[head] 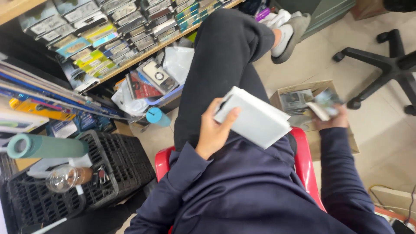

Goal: The person sits on a red chair and repeatedly picks up small black cards and white packets from a cardboard box. They handle the items on their lap, separating the cards from the packets, and place the sorted items back into the box.

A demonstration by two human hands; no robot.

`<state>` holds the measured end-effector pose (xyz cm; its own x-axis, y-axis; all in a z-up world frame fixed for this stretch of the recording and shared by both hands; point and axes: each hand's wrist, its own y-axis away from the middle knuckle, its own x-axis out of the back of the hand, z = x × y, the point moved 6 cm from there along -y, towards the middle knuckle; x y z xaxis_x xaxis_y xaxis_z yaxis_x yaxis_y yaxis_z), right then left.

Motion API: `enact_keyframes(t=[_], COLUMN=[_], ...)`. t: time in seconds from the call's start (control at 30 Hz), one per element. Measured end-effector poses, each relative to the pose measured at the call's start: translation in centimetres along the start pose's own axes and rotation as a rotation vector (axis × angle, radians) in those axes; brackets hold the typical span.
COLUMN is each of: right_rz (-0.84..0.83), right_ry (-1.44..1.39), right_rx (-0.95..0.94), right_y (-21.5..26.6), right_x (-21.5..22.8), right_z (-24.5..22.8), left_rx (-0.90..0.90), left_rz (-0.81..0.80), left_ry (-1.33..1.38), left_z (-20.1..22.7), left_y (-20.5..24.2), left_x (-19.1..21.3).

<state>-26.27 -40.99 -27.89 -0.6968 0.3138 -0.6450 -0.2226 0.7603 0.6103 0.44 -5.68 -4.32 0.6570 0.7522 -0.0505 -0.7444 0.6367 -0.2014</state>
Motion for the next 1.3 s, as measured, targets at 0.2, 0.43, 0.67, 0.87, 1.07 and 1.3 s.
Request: enact_keyframes(t=[0.2,0.43,0.67,0.87,1.07,1.3], right_rz=[0.023,0.419,0.473,0.310,0.387,0.306], right_ry=[0.576,0.809,0.664,0.718,0.551,-0.037], right_rx=[-0.076,0.178,0.163,0.059,-0.003,-0.094], right_y=[-9.9,-8.9,-13.8,-11.6,-17.4,-10.8], right_x=[11.7,14.5,19.8,15.5,22.4,20.4], right_z=[3.3,1.3,0.1,1.1,0.8,0.5], left_rx=[0.442,0.475,0.141,0.133,0.075,0.157], left_rz=[0.154,-0.138,-0.292,-0.242,-0.268,-0.494], left_ry=[0.501,0.484,0.308,0.248,0.600,0.997], left_z=[1.4,-0.1,2.5,0.9,-0.5,-0.1], left_y=[-0.7,-0.3,-0.6,-0.7,-0.9,-0.9], left_x=[1.1,1.6,-0.1,0.4,0.3,-0.6])
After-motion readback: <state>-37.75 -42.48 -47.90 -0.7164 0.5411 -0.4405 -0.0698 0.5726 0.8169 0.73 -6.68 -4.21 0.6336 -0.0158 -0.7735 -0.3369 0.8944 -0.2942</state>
